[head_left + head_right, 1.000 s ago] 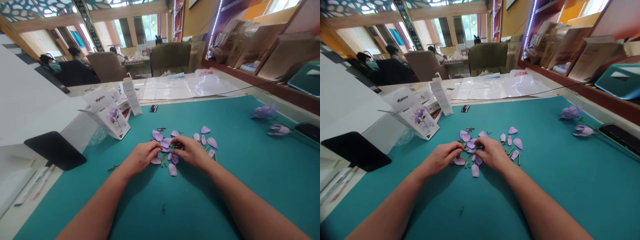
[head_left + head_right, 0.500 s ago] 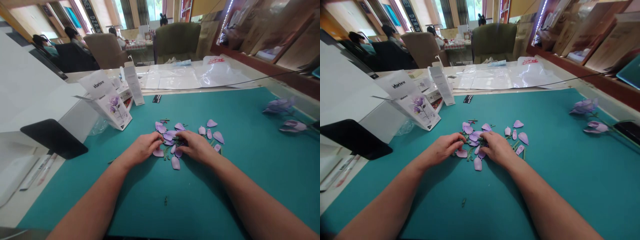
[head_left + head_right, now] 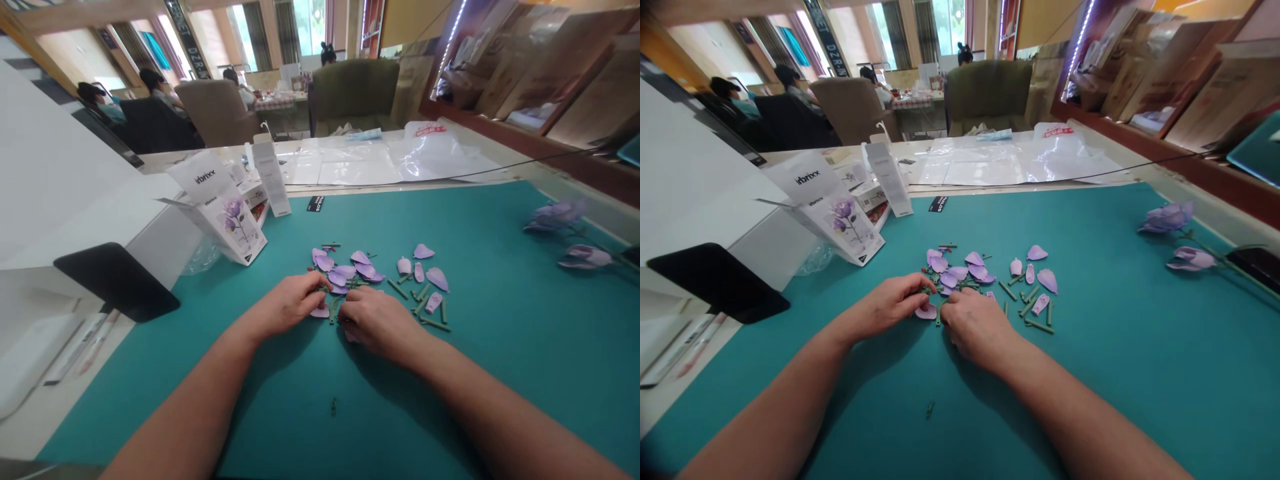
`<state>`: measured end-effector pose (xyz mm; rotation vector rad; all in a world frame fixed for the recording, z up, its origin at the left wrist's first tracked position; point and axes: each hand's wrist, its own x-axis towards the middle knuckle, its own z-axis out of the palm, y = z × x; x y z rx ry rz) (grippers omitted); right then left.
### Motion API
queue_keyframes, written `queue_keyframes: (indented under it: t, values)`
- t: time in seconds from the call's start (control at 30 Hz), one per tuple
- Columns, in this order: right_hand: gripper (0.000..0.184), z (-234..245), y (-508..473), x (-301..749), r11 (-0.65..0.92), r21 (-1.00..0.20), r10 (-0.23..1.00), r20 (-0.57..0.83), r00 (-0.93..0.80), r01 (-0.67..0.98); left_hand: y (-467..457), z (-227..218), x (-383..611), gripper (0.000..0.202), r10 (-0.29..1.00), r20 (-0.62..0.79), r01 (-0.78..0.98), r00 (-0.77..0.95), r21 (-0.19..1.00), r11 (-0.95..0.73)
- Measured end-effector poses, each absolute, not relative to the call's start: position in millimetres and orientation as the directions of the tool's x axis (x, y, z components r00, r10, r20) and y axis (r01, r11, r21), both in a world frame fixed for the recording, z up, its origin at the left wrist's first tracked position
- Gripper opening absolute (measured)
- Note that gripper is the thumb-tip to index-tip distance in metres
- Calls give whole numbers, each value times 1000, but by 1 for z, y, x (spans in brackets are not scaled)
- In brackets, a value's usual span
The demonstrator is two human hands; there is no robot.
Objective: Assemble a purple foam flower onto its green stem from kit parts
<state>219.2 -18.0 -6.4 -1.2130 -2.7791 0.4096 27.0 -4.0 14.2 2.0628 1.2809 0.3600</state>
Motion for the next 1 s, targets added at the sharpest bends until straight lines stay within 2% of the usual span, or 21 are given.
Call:
queue_keyframes:
  t: [0.37, 0.57, 0.7, 1.0]
  values:
    - [12, -3, -18, 223, 639, -403, 710, -17, -704, 655, -6, 19, 27, 21, 857, -128, 674, 499, 679, -291]
    - [16, 6, -30, 218, 715, -503, 494, -130, -860, 486, -6, 19, 28, 22, 860, -153, 690, 487, 671, -271]
    - [14, 5, -40, 213, 773, -482, 368, -190, -910, 413, -5, 18, 27, 23, 870, -147, 693, 472, 672, -262]
    - [9, -1, -51, 200, 833, -428, 265, -250, -931, 352, -6, 20, 26, 22, 876, -124, 685, 467, 676, -270]
